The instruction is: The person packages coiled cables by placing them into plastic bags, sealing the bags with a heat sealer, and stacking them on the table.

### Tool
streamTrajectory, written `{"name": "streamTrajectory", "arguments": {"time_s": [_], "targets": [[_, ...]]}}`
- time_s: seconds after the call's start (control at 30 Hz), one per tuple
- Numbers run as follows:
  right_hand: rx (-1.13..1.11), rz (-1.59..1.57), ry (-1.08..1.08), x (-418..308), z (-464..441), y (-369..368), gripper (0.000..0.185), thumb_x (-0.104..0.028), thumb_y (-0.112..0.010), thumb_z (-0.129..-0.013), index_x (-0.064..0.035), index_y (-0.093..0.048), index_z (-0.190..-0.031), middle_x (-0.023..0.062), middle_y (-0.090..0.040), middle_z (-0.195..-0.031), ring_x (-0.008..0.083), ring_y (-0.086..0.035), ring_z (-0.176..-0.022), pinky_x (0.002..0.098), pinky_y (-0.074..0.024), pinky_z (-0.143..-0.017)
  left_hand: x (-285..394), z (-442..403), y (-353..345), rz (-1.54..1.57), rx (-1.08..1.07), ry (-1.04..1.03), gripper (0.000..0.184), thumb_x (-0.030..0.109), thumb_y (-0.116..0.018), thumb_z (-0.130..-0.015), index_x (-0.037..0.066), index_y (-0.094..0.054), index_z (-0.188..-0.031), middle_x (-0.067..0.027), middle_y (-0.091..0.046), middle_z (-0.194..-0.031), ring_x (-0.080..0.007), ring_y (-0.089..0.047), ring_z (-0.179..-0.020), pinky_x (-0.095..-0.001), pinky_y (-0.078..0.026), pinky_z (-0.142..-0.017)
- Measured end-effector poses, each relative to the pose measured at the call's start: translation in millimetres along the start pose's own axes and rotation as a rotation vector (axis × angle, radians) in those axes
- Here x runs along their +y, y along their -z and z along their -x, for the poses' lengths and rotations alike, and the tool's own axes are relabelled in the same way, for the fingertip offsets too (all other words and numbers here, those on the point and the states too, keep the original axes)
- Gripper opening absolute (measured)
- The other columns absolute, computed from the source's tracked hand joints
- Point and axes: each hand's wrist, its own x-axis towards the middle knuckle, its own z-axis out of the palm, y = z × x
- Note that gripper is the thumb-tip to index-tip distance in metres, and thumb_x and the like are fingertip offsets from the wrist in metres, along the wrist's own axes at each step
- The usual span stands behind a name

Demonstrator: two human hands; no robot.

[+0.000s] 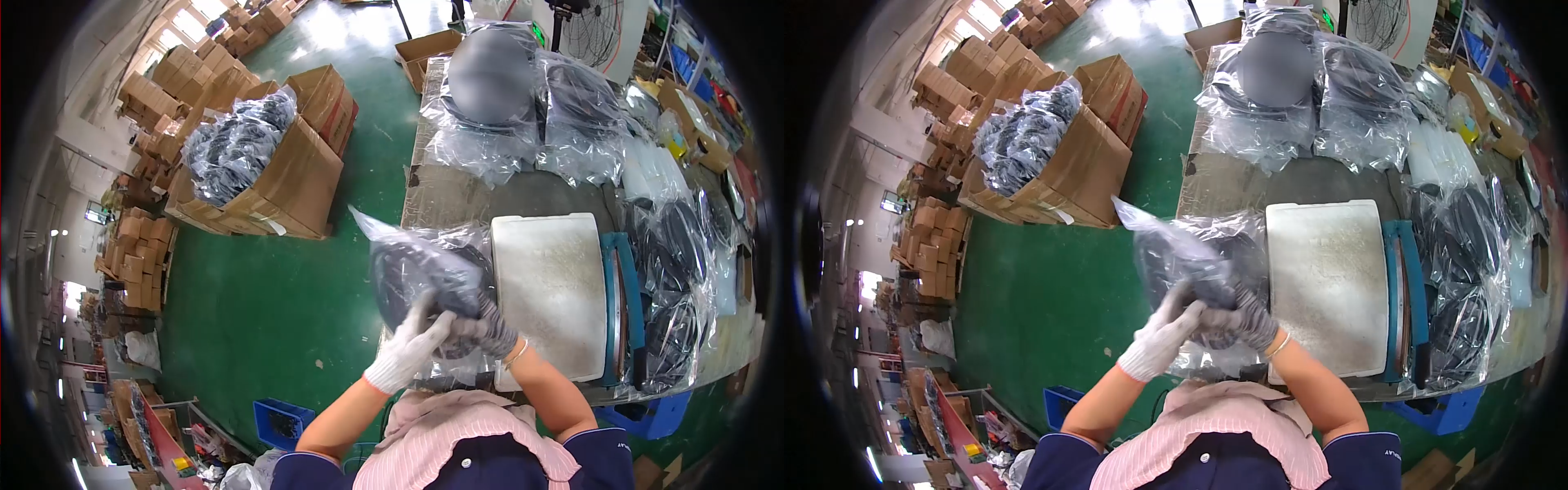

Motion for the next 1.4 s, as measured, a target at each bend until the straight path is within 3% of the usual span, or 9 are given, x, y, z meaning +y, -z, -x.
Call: {"name": "streamTrajectory", "arguments": {"time_s": [0.17, 0.27, 0.37, 0.47, 0.53, 0.67, 0.8, 0.97, 1.4], "targets": [[0.678, 0.126, -0.154, 74, -33, 113, 0.051, -0.015, -0.076, -0.087, -0.0052, -0.057, -0.133, 0.0095, -0.066, -0.123, 0.0211, -0.065, -0.103, 0.0345, -0.0540, -0.090, -39, -51, -16, 0.018, -0.343, 0.127, 0.076, 0.038, -0.063, -0.098, -0.002, -0.030, -0.153, -0.0196, -0.043, -0.152, -0.0253, -0.041, -0.141, -0.0341, -0.033, -0.115], [0.654, 0.638, -0.144, 78, -36, 146, 0.056, -0.020, -0.075, -0.088, -0.0029, -0.053, -0.136, 0.0107, -0.064, -0.125, 0.0187, -0.059, -0.113, 0.0320, -0.0489, -0.096, -79, -70, 2, -0.420, 0.068, -0.496, 0.053, 0.027, -0.070, -0.088, 0.001, -0.054, -0.132, -0.0229, -0.061, -0.125, -0.0343, -0.061, -0.113, -0.0417, -0.047, -0.099], [0.558, 0.558, -0.338, 56, -38, 142, 0.055, -0.021, -0.074, -0.089, -0.0018, -0.053, -0.136, 0.0081, -0.065, -0.123, 0.0180, -0.060, -0.110, 0.0319, -0.0478, -0.097, -78, -107, 48, -0.610, 0.633, -0.388, 0.061, 0.030, -0.073, -0.082, 0.002, -0.053, -0.133, -0.0254, -0.057, -0.129, -0.0392, -0.057, -0.117, -0.0467, -0.047, -0.098], [0.469, 0.595, -0.350, 47, -47, 140, 0.062, -0.024, -0.075, -0.088, -0.0025, -0.049, -0.140, 0.0087, -0.065, -0.123, 0.0179, -0.059, -0.110, 0.0318, -0.0478, -0.097, -84, -121, 62, -0.531, 0.288, 0.205, 0.098, 0.050, -0.076, -0.077, 0.009, -0.031, -0.154, -0.0246, -0.051, -0.142, -0.0380, -0.051, -0.131, -0.0445, -0.044, -0.107], [0.443, 0.646, -0.337, 45, -51, 133, 0.067, -0.026, -0.075, -0.088, -0.0030, -0.046, -0.143, 0.0104, -0.065, -0.124, 0.0187, -0.059, -0.111, 0.0327, -0.0477, -0.097, -98, -116, 57, -0.456, 0.281, 0.248, 0.106, 0.047, -0.081, -0.072, 0.009, -0.027, -0.155, -0.0234, -0.051, -0.142, -0.0381, -0.056, -0.126, -0.0447, -0.045, -0.105], [0.686, 1.226, 0.008, 49, -46, 102, 0.080, -0.028, -0.076, -0.084, -0.0045, -0.037, -0.149, 0.0213, -0.052, -0.140, 0.0349, -0.051, -0.129, 0.0413, -0.0416, -0.108, -140, -107, 44, -0.453, 0.496, -0.066, 0.103, 0.030, -0.088, -0.066, -0.001, -0.033, -0.148, -0.0257, -0.054, -0.134, -0.0404, -0.055, -0.121, -0.0472, -0.044, -0.104], [0.452, 1.666, 0.475, 57, -60, 71, 0.074, -0.036, -0.073, -0.080, -0.0132, -0.046, -0.146, 0.0101, -0.042, -0.152, 0.0324, -0.033, -0.144, 0.0511, -0.0258, -0.119, -82, -110, 32, -0.821, 0.519, -0.656, 0.073, 0.019, -0.080, -0.068, -0.001, -0.051, -0.132, -0.0240, -0.055, -0.127, -0.0425, -0.052, -0.118, -0.0542, -0.041, -0.104], [0.400, 1.991, 0.208, 103, -80, 89, 0.065, -0.043, -0.050, -0.093, -0.0178, -0.041, -0.152, 0.0052, -0.029, -0.162, 0.0289, -0.014, -0.153, 0.0555, -0.0035, -0.123, -91, -154, 16, -1.077, 0.420, -0.689, 0.053, 0.027, -0.069, -0.078, 0.009, -0.061, -0.127, -0.0170, -0.057, -0.130, -0.0396, -0.051, -0.120, -0.0677, -0.028, -0.109], [0.308, 1.757, -0.072, 81, -96, 73, 0.059, -0.036, -0.047, -0.093, -0.0151, -0.045, -0.149, 0.0105, -0.032, -0.160, 0.0355, -0.020, -0.150, 0.0564, -0.0057, -0.124, -86, -169, 15, -1.088, 0.280, -0.484, 0.047, 0.022, -0.064, -0.079, 0.004, -0.064, -0.122, -0.0229, -0.057, -0.131, -0.0449, -0.045, -0.131, -0.0709, -0.010, -0.117]]}}
